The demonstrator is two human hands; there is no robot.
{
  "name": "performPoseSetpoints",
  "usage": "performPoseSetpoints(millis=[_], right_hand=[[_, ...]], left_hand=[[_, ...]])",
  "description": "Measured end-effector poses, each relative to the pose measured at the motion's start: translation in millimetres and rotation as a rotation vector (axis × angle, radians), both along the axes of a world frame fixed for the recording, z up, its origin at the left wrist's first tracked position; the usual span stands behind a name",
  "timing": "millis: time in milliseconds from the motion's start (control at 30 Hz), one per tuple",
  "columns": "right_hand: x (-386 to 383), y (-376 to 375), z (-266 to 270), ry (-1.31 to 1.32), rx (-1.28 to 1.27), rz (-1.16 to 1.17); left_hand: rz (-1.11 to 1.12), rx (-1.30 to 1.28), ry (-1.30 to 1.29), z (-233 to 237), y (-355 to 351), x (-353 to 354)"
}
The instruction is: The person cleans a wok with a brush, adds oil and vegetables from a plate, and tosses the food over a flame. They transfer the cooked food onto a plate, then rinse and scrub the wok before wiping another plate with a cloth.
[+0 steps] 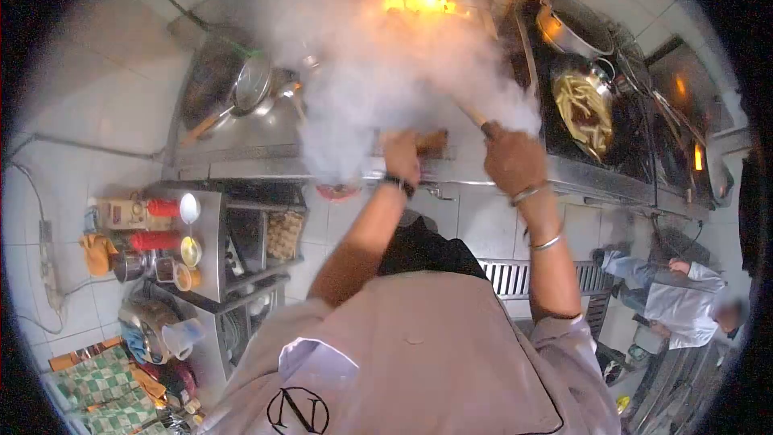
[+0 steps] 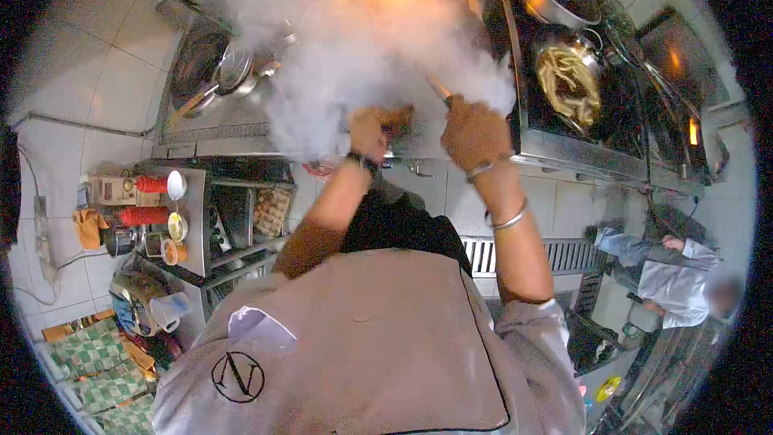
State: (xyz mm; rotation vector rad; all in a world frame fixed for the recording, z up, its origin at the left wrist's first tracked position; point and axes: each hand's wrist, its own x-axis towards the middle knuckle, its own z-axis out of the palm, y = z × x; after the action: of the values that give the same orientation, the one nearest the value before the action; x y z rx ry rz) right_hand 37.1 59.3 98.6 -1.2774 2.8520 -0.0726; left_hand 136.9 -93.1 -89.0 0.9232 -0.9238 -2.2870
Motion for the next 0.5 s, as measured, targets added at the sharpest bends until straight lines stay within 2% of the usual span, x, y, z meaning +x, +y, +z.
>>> performPoseSetpoints(millis=[33,100,133,167,200,267,300,333,367,400,433,467,500], right_hand=[[-3,3,22,0.090,0.064,0.097],[6,9,88,0.063,0.181,0.047],[3,8,98,0.076,0.168,0.044],[2,9,104,0.065,0.173,0.088],[4,10,104,0.042,0.184,0.131],[-23,-5,13,0.012,0.147,0.219],[-6,-22,5,0.048,0.099,0.069],[-3,-30,-22,-0.046,0.018,0.042],[6,-25,-49,-0.056,0.027,0.039],[13,-21,-69,0.040,-0.079,0.029],[18,-17,-78,0.139,-0.186,0.021],[22,-14,-71,0.020,-0.116,-0.086],[27,-8,-50,0.021,-0.116,-0.089]], left_hand=[[-0.032,0.006,-0.045,4,-6,-4],[-0.091,-0.007,-0.111,34,-27,-19],[-0.131,-0.027,-0.136,58,-36,-30],[-0.008,0.166,-0.078,94,-26,-24],[-0.065,0.123,-0.026,109,-30,-24],[-0.119,0.108,-0.034,97,-33,-18],[-0.126,0.109,-0.067,80,-43,-27],[-0.177,0.000,-0.126,3,-58,-34],[-0.181,0.010,-0.136,-20,-39,-20],[-0.075,0.008,-0.009,-33,-11,-2],[0.033,0.005,0.120,-36,10,15],[0.031,0.006,0.120,-23,23,33],[0.010,0.037,0.048,7,31,50]])
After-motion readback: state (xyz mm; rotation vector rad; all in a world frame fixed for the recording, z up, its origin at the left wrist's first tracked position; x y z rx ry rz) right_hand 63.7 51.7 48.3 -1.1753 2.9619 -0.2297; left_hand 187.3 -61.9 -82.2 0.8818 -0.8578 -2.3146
